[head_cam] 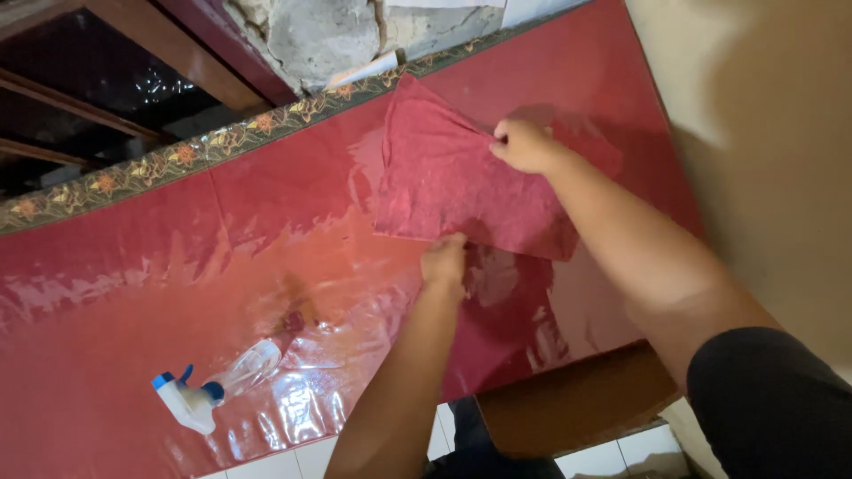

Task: The person is cleaning a red-covered table using a spray bottle and a pink cloth.

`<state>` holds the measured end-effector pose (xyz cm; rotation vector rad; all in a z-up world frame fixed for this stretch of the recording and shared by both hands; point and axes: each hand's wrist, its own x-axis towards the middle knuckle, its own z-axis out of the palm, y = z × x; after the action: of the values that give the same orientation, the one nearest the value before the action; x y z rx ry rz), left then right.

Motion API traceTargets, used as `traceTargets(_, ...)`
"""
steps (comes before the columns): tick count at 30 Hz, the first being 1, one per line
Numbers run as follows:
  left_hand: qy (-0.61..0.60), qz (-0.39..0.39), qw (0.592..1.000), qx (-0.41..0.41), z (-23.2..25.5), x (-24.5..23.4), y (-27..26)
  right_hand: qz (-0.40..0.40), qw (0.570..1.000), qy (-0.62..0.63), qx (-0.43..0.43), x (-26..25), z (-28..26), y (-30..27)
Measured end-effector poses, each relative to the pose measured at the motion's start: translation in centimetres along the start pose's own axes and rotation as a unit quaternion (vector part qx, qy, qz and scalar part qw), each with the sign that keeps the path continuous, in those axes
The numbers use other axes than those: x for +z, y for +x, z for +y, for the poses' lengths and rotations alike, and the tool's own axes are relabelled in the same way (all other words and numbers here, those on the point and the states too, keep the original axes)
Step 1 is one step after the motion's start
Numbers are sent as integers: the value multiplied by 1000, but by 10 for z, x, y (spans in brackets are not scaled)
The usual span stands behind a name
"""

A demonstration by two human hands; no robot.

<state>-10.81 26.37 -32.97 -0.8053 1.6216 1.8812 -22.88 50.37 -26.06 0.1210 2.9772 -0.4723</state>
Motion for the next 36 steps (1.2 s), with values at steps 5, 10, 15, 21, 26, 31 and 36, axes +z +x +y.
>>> traceTargets(5, 39, 1, 988, 148, 46, -33, -21, -60, 945, 322, 16, -54, 6, -15)
traceTargets(10, -45, -30, 955, 292, 154, -40, -39, 5, 893, 451, 0, -139, -15, -27)
traceTargets(15, 21, -104, 889, 445, 244, -29, -69, 56, 843, 529, -75, -183, -13, -40)
traceTargets(21, 37, -150, 880, 448, 205, -41, -84, 163, 872, 458, -55, -142, -28, -130)
traceTargets(26, 185, -168, 874, 418, 46, -89, -35, 165, 921, 353, 0, 12, -2, -227)
traceTargets(31, 362, -88, 862, 345, 2, -103, -111, 86, 938, 319, 110, 34, -34, -315)
traceTargets(36, 438, -41, 788, 430, -1, -105, -138, 145, 959, 241, 19, 46, -31, -336)
